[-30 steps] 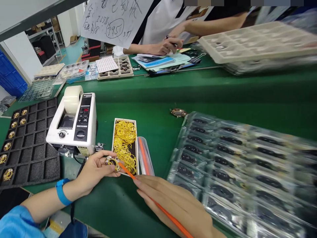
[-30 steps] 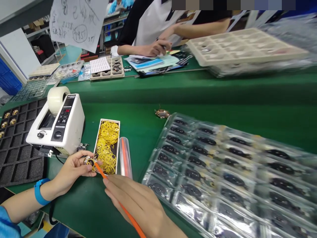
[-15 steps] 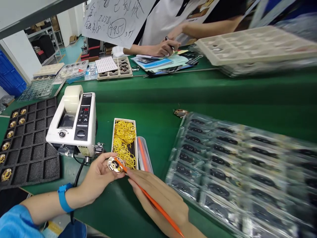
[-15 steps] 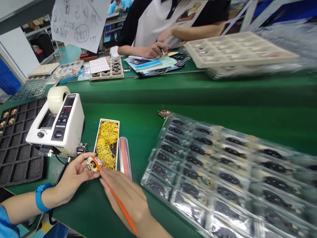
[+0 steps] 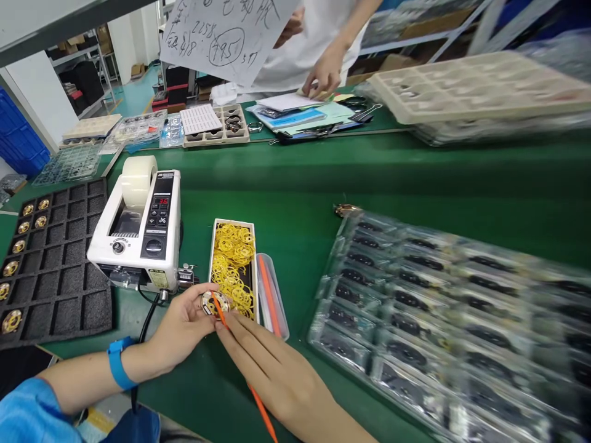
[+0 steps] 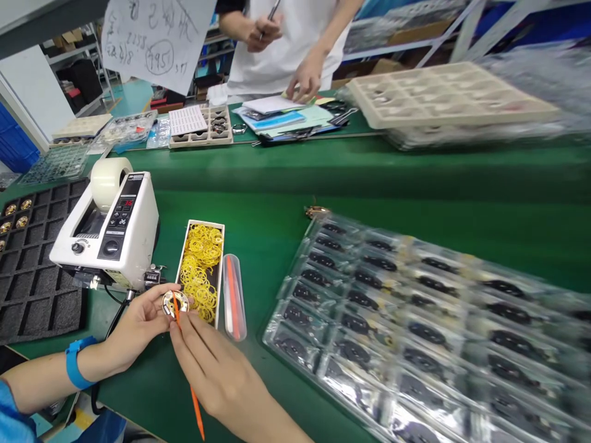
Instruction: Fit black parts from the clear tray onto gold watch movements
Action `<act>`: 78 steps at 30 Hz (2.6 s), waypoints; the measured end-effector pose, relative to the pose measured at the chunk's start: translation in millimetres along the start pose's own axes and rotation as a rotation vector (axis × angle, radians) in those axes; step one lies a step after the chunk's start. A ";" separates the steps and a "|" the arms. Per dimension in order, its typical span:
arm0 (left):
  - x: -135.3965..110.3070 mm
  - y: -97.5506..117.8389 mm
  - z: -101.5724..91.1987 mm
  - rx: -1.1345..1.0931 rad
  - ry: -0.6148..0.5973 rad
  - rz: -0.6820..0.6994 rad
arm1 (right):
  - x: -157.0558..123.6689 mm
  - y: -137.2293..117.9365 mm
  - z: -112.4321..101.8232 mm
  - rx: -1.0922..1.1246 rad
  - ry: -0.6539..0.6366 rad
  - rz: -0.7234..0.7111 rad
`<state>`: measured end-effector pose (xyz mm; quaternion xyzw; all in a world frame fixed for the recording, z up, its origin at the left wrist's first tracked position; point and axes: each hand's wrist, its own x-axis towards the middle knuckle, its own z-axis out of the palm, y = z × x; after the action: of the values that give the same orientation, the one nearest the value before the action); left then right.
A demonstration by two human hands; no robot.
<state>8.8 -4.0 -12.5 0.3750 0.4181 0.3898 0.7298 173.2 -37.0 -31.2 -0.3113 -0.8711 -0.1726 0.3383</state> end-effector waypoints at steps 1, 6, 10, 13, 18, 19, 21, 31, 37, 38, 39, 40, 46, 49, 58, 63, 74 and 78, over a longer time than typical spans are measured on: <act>0.6 0.2 -0.2 0.004 0.005 -0.009 | 2.1 0.1 -1.5 -0.002 -0.007 -0.007; 1.5 6.7 -0.4 -0.004 0.037 -0.114 | 5.9 2.8 -4.8 0.053 -0.034 -0.003; 0.7 11.5 -1.5 -0.055 0.011 -0.162 | -4.4 7.4 -8.8 0.171 0.101 0.125; 1.3 10.8 -3.2 -0.045 -0.018 -0.174 | -11.6 12.0 -15.9 0.291 0.224 0.344; 1.5 10.5 -3.0 -0.034 -0.052 -0.228 | -8.6 20.1 -21.4 0.286 0.214 0.464; 1.0 11.0 -2.5 -0.031 -0.067 -0.246 | -6.9 21.0 -20.1 0.288 0.196 0.430; -0.4 11.7 -1.8 -0.029 -0.109 -0.275 | -4.0 21.7 -16.0 0.320 0.116 0.378; -3.6 6.8 -0.3 0.006 -0.274 -0.377 | -2.1 19.7 -9.0 0.500 -0.063 0.568; -2.2 6.3 -1.6 0.039 -0.305 -0.361 | 1.6 12.9 -1.6 0.651 -0.072 0.829; -2.3 6.2 -1.3 0.041 -0.309 -0.360 | 2.2 11.6 -0.7 0.686 -0.086 0.882; -2.5 6.3 -0.8 0.038 -0.311 -0.363 | 2.8 10.6 -0.3 0.726 -0.095 0.927; -2.8 6.4 -0.3 0.033 -0.309 -0.369 | 3.1 10.2 -0.6 0.770 -0.099 0.961; -4.3 9.7 -1.1 0.009 -0.309 -0.382 | -1.4 18.1 -12.0 0.776 0.056 0.983; -4.0 12.7 -3.0 0.044 -0.346 -0.352 | -5.7 22.2 -16.2 0.721 0.102 0.986; -3.8 17.1 -1.9 0.113 -0.315 -0.318 | -6.3 22.2 -17.0 0.659 0.118 0.882; -4.3 16.4 -2.8 0.131 -0.328 -0.297 | -6.9 23.1 -18.7 0.646 0.108 0.875; -5.8 4.1 8.5 0.232 -0.047 -0.117 | -2.7 1.2 -10.8 0.409 0.144 0.443; -8.7 1.6 11.7 0.284 -0.021 0.029 | -1.3 -5.2 -4.7 0.278 0.116 0.431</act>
<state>15.9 -13.6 -4.1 0.4848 0.4558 0.3331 0.6681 172.7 -43.8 -29.2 -0.4298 -0.7792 0.0073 0.4562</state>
